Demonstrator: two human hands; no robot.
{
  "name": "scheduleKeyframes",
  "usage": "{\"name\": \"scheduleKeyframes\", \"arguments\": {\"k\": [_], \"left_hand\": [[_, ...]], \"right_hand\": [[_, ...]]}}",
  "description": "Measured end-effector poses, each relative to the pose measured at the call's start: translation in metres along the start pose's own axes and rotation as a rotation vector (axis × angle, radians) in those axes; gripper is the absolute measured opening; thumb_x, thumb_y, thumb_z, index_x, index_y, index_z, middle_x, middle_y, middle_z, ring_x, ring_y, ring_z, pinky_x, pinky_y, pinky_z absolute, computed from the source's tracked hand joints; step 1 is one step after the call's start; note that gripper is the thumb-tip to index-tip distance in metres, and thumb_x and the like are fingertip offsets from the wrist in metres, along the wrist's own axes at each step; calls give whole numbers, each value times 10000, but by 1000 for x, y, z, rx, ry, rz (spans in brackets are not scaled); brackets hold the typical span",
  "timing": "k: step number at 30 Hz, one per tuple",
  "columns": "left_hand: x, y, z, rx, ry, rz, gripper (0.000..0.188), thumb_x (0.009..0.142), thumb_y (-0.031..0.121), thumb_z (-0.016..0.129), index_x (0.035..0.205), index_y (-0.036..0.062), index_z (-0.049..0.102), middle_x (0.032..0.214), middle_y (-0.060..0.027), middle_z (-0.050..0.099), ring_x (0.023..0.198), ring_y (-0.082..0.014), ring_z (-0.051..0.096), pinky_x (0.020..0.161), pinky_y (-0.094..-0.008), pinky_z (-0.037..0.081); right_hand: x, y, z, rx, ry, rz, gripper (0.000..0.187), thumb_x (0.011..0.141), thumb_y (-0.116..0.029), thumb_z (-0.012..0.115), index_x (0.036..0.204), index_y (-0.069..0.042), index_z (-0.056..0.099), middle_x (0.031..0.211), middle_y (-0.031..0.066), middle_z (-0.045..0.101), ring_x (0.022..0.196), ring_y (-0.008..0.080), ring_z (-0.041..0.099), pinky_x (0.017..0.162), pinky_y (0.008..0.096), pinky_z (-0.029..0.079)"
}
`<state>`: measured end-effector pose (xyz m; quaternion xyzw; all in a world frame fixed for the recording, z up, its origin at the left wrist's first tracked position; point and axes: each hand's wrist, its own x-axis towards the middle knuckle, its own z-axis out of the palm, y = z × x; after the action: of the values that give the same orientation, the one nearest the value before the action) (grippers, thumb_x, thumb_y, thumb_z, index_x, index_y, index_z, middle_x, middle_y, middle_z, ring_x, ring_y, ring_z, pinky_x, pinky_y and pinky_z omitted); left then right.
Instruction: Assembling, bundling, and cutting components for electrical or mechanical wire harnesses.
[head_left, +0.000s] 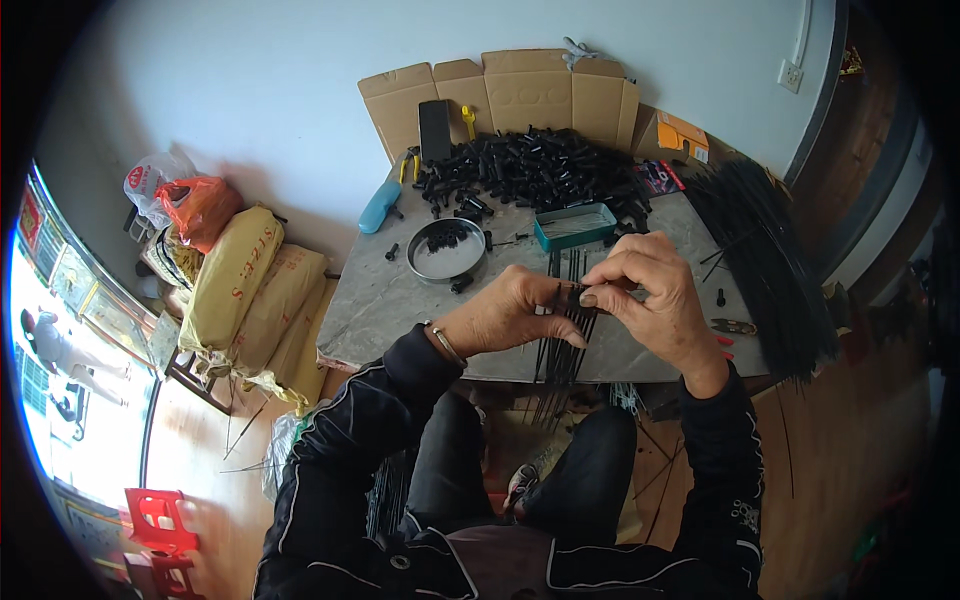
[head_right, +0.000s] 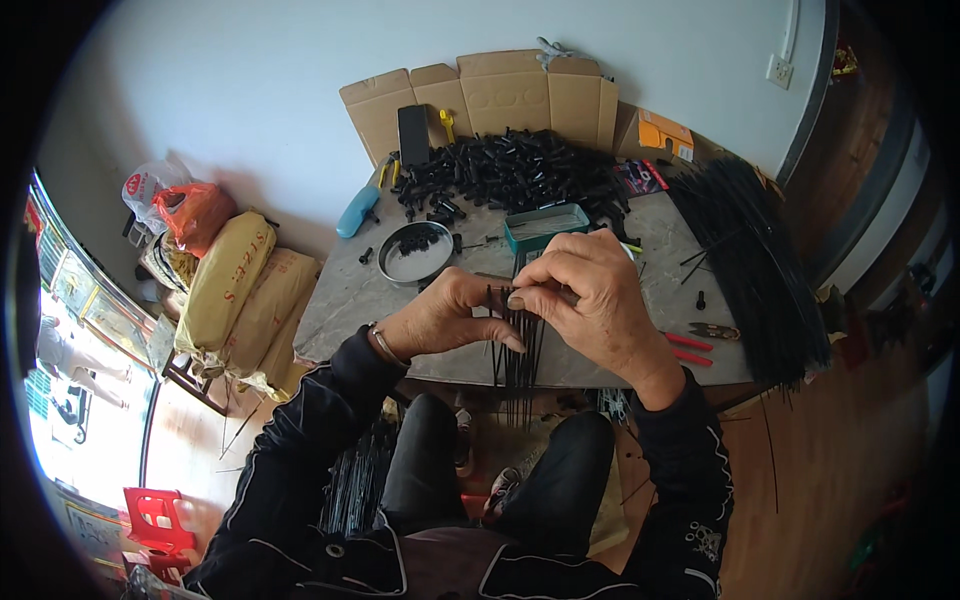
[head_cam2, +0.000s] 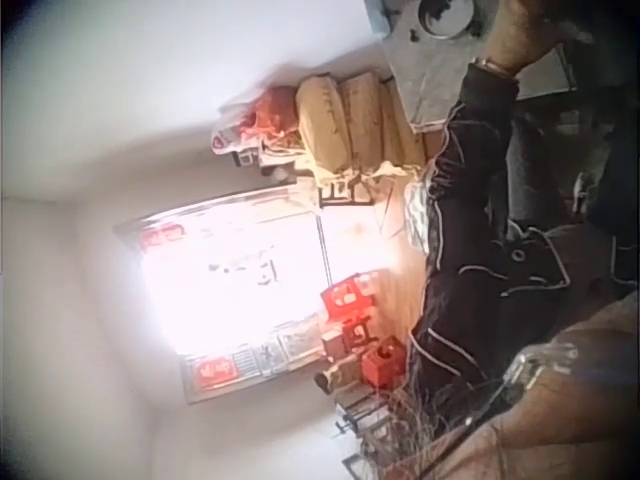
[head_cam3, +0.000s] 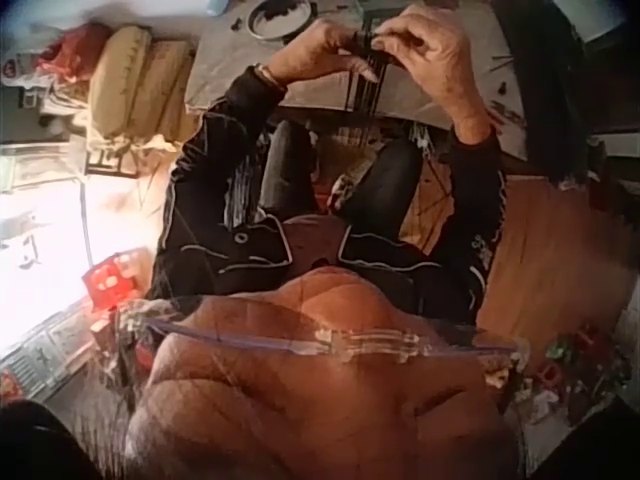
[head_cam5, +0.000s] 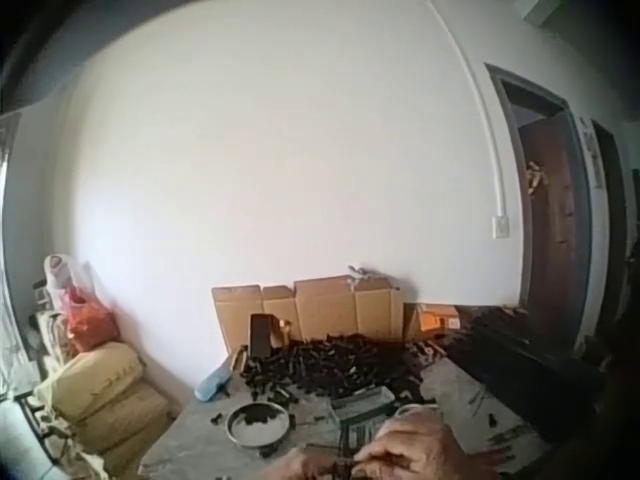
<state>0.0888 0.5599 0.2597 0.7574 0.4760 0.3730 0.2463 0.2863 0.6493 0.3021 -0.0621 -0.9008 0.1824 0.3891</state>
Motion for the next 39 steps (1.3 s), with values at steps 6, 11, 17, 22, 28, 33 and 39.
{"name": "scheduleKeyframes", "arguments": {"k": [6, 11, 17, 22, 28, 33, 39], "left_hand": [[2, -5, -1, 32, -19, 41, 374, 732, 221, 812, 1022, 31, 674, 864, -103, 694, 749, -201, 654, 711, -315, 515], [3, -6, -3, 1, -77, -1, 349, 750, 227, 798, 1006, 24, 674, 885, -109, 683, 778, -227, 649, 716, -321, 509], [-3, -30, 45, -270, 76, 25, 345, 827, 324, 729, 1063, 75, 686, 849, -84, 682, 851, -236, 644, 804, -368, 494], [-30, -72, 85, 543, 60, 96, 704, 743, 602, 668, 1224, 92, 612, 1418, -217, 423, 1387, -364, 297, 1127, -573, 179], [-34, -93, 96, 529, 53, 100, 916, 721, 615, 679, 1338, -30, 472, 1489, -275, 286, 1426, -408, 203, 1146, -518, 195], [-34, -87, 99, 614, 134, 47, 989, 724, 605, 682, 1390, -61, 384, 1526, -270, 200, 1441, -411, 143, 1162, -483, 179], [-43, -90, 100, 575, 134, 42, 1013, 709, 623, 689, 1397, -51, 376, 1519, -266, 223, 1438, -409, 154, 1160, -486, 181]], "right_hand": [[6, 2, 4, -39, 43, -102, 173, 694, -84, 812, 808, -75, 681, 731, -9, 581, 701, 133, 495, 616, 258, 415], [7, 4, 6, 36, 2, -63, 190, 697, -103, 814, 822, -64, 676, 746, -5, 583, 679, 128, 481, 590, 261, 411], [8, -4, 20, -7, 64, -126, 209, 721, -81, 797, 874, -28, 666, 803, 37, 638, 644, 147, 587, 532, 272, 466], [10, -1, 27, 43, 62, -138, 154, 750, -11, 762, 864, -17, 659, 738, 70, 633, 651, 171, 627, 536, 272, 486], [7, -8, 26, 91, 66, 39, 125, 773, 14, 739, 843, -5, 637, 735, 54, 618, 633, 126, 573, 563, 250, 447], [5, -7, 22, 74, 37, 74, 101, 807, -5, 720, 861, 7, 636, 779, 52, 640, 678, 104, 586, 614, 234, 464], [0, -19, 24, 97, 45, 116, 54, 842, 20, 672, 874, 21, 628, 807, 50, 652, 703, 101, 598, 622, 229, 472]]}}
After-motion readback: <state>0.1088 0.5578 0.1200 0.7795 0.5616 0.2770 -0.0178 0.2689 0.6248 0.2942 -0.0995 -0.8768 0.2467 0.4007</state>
